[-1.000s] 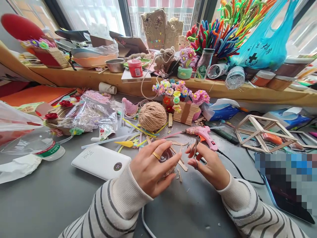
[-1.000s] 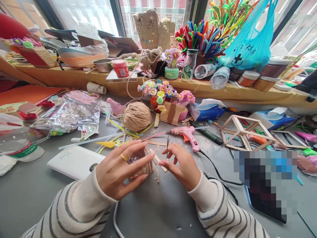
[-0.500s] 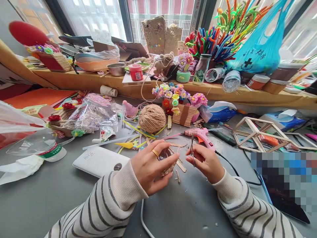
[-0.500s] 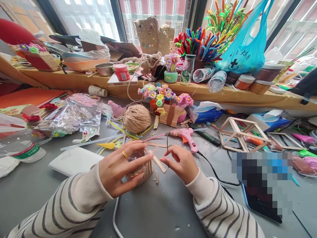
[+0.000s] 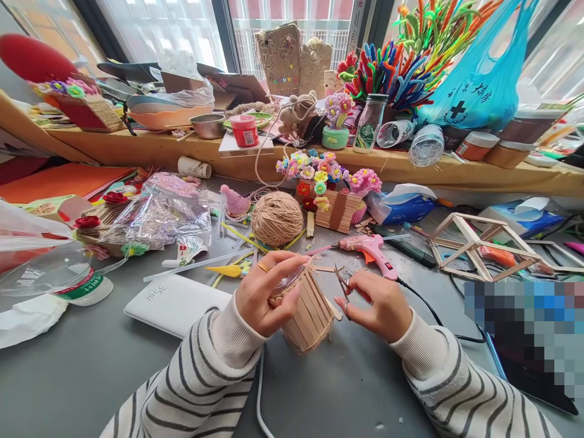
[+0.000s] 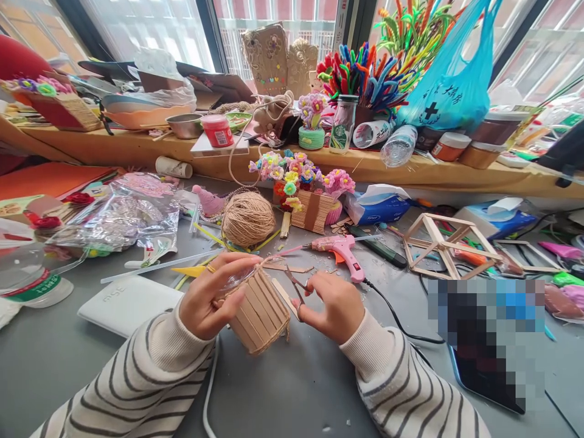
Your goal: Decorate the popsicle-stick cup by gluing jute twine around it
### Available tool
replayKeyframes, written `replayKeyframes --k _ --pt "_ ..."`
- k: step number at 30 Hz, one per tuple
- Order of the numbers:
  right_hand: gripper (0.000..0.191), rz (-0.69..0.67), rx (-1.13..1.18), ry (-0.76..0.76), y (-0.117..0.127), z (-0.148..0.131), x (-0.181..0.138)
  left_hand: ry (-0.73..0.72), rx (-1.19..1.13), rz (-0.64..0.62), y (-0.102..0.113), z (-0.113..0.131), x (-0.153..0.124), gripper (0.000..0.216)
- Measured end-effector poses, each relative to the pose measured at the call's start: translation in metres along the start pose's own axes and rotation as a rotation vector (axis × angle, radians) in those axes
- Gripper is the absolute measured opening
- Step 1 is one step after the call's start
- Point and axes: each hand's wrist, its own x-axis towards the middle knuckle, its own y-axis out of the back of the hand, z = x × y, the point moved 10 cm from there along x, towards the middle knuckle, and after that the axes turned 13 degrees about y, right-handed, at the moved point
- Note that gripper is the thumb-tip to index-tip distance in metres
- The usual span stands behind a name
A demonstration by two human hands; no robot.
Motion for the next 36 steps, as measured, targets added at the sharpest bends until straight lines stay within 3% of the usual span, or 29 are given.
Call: replayKeyframes --k 11,36 --pt "0.017 -0.015 -0.075 0.127 -0.004 -0.021 0.003 -0.162 -0.062 -0.001 -0.001 0.009 -0.019 0.037" --pt "0.025 -0.018 -0.131 0.199 0.008 -0.036 0.011 -0.327 -0.076 -0.035 -0.004 0.021 -0.033 0.033"
